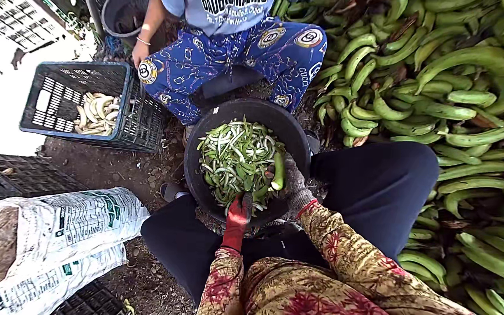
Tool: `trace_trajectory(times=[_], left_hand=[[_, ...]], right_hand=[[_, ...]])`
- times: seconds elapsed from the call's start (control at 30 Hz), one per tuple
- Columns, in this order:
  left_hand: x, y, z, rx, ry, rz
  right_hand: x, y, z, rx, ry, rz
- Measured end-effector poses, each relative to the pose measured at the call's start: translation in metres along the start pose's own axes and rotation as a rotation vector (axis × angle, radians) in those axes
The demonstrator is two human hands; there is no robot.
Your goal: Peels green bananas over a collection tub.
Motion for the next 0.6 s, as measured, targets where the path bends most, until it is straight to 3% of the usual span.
trace_trajectory(times=[0.17,0.27,0.37,0.5,0.6], left_hand=[[0.016,-0.003,0.062,-0.122,0.308,-0.172],[0.019,-0.006,0.066,-0.301,0.311,-0.192],[0.012,-0.005,0.059,-0.318,0.29,-0.185],[-0.007,-0.018,0.06,-0.47,0.207,0.03],[-0.033,-0.043,0.056,-0.551,0.027,0.207]], right_hand=[[-0.009,-0.003,-0.001,0.298,0.0,-0.037],[-0.007,0.001,-0.001,0.35,0.016,-0.064],[-0.005,0.004,0.003,0.392,0.034,-0.05],[0.005,-0.002,0.024,0.477,0.121,0.004],[0.025,0.008,0.038,0.507,0.19,-0.068]])
Point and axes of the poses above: each hand's wrist, its own x-axis away from the middle knuckle, its own y-axis out of the palm, z = x × y, the point moved 10 cm from there along -x, towards the middle knuckle, and after that the axes turned 6 degrees about -x, right-handed, at the moved point
